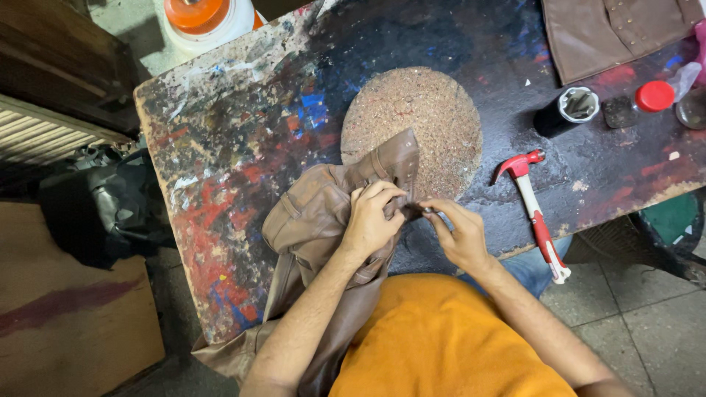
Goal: The person uses a hammer and a metal punch to attach metal rivets to a brown leather bag. They repeatedly position the punch on the bag and strike it with the hammer to secure the fasteners.
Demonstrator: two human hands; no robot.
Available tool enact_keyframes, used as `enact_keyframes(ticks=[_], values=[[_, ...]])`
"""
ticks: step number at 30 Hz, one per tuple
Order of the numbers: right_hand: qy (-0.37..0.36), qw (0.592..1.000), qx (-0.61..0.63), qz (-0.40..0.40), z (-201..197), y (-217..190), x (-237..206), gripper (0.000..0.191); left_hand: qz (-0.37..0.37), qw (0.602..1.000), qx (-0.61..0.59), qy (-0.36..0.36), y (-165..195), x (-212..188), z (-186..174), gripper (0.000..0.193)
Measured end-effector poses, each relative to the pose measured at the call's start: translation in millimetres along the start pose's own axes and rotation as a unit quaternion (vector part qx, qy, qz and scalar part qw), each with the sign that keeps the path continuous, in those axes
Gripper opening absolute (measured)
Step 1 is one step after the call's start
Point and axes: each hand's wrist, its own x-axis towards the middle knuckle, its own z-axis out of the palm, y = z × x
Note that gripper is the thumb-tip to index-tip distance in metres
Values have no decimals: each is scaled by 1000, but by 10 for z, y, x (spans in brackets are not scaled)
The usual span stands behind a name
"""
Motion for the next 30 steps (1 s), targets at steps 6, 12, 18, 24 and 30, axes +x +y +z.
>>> enact_keyframes(ticks=[6, 12, 18, 24, 30], values=[[26, 999, -32, 14, 122, -19, 29, 25, -4, 1000, -6, -2, -67, 1, 17, 25], [129, 991, 6, -25, -66, -267, 391, 18, 12, 1000, -13, 7, -109, -7, -1, 22], [134, 983, -16, 122, -587, 37, 532, 19, 28, 999, -31, 21, 6, 16, -83, 21], [-56, 940, -269, 205, -613, 957, -159, 44, 16, 999, -37, 18, 172, 28, -251, 12], [36, 945, -313, 92, -501, 1172, -646, 67, 12, 994, -98, 56, 351, 87, -432, 14]])
